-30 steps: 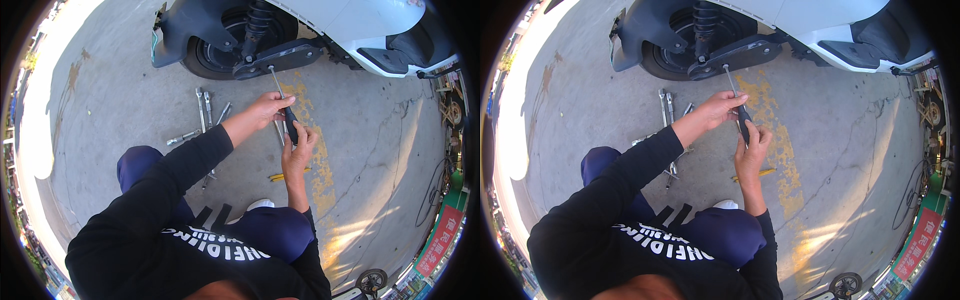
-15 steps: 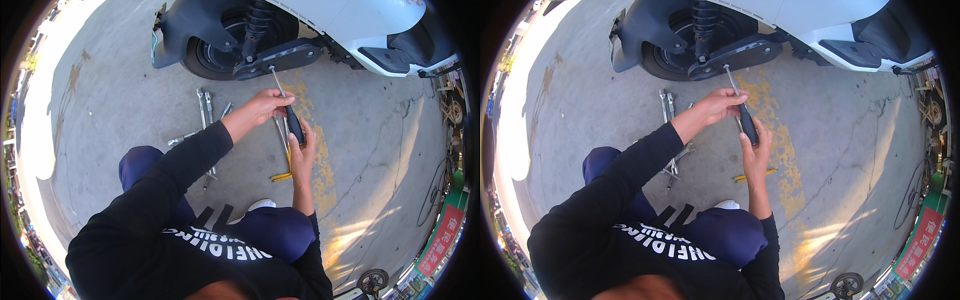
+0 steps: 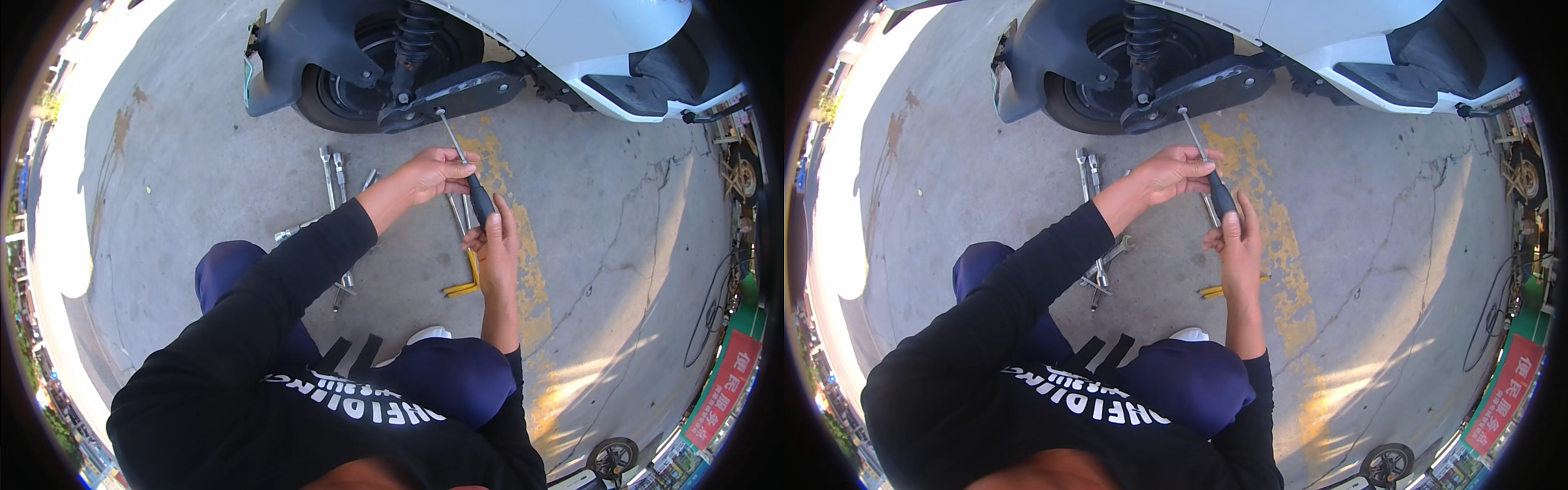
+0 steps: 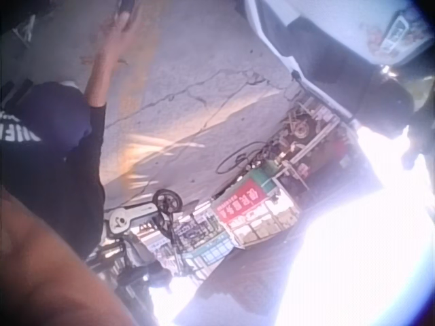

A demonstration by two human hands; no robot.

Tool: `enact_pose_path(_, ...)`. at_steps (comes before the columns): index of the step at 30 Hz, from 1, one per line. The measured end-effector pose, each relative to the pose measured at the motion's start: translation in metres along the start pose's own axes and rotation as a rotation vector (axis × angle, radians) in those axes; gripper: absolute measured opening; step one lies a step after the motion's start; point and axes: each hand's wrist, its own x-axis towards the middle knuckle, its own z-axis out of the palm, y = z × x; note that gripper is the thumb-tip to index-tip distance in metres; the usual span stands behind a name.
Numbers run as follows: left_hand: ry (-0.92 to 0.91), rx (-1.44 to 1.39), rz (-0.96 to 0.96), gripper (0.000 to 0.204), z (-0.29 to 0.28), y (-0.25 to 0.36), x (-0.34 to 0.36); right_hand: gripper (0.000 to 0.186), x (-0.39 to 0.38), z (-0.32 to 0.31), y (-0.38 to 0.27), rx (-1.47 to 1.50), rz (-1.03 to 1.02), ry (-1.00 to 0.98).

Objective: The person selects tools from a pile on the ground, then uses a screwdriver and a T-handle wrench to remove a plastic cover and loosen bolts on the rear wheel area of a white scooter. The person places the removed cover on the ground and continues working on the wheel assembly.

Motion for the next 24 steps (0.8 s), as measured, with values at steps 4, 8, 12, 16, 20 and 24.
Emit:
enact_pose_path(4, -0.116, -0.162, 0.063, 0.043, -0.009, -0.002, -0.003, 0.036, 0.005, -0.013, -0.001, -0.048, -0.056, -0.071)
enact_pose_path(8, -0.065, -0.095, -0.033, 0.044, -0.002, 0.013, -0.010, 0.044, 0.004, 0.015, 0.006, -0.984, -0.696, 0.128)
enact_pose_path(12, -0.040, 0.050, -0.019, 0.044, -0.008, 0.008, 0.002, 0.037, 0.004, 0.008, 0.008, -0.368, -0.257, 0.129)
enact_pose_path(16, -0.127, -0.034, 0.007, 0.050, -0.001, -0.007, 0.014, 0.035, 0.008, -0.024, 0.001, 0.378, 0.397, 0.002)
enact_pose_path(20, 0.107, -0.457, 0.224, 0.040, -0.030, 0.017, 0.021, 0.031, 0.015, 0.003, -0.001, -0.683, -0.668, 0.133)
enact_pose_path(24, 0.308, -0.679, 0.192, 0.029, -0.037, 0.017, 0.053, 0.040, 0.002, -0.014, 0.002, -0.936, -0.749, 0.147)
